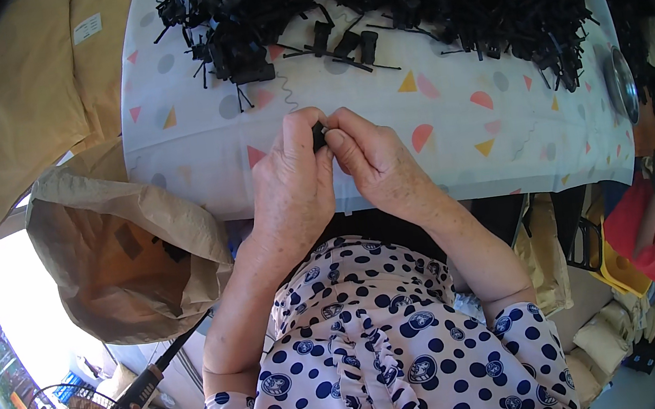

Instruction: Inspecting and sorting small black components from a table into a paper bag.

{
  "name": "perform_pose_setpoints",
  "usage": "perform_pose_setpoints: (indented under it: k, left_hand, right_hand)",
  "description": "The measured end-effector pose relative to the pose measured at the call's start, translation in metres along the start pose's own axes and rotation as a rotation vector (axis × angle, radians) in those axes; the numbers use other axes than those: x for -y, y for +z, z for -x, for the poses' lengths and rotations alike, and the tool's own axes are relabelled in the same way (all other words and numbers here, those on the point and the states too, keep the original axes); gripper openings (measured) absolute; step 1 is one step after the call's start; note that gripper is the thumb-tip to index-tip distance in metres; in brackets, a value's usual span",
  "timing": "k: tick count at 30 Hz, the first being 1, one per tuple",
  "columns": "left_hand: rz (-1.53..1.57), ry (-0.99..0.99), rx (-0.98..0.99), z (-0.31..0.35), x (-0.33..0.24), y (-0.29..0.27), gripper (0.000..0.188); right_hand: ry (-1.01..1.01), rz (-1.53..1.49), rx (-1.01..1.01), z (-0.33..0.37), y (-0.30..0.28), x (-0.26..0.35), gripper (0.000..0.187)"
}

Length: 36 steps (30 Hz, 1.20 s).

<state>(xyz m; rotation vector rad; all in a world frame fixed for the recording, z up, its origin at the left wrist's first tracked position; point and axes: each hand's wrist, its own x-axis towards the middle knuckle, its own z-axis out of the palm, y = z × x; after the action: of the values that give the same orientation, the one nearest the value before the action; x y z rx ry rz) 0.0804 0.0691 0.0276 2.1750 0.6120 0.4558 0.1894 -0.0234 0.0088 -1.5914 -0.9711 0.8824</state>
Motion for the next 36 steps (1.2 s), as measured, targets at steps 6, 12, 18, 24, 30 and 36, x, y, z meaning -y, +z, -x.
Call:
perform_pose_setpoints:
  k: [6,12,18,24,30,36]
  left_hand:
    - [-0.144,-0.006,-0.012,0.008,0.005,-0.017,0.026]
    - [-0.482,-0.409,-0.31,0.077,0.032,-0.123,0.025]
    - [-0.977,-0.219,-0.329,0.108,0.049,-0.145,0.029]
    - [0.291,-0.332,-0.078,0.044,0.009,-0.063,0.032]
    - [1.249,-0.503,0.113,-0.018,-0.018,0.007,0.038]
    - [1.659,-0.481,0.169,-0.012,0.008,0.015,0.034]
  right_hand:
    - [-0.058,-0.056,-0.006,-0.002,-0.007,-0.004,0.019]
    - [-0.269,0.792,-0.347,-0.025,-0.078,-0.036,0.015]
    - [-0.205,0.976,-0.257,-0.036,-0.097,-0.044,0.011]
    - [-0.087,0.392,-0.317,-0.025,-0.105,-0.029,0.007]
    - [-0.235,0.214,-0.361,0.004,-0.051,-0.008,0.003]
    - [-0.349,0.258,-0.334,0.022,-0.023,-0.011,0.01]
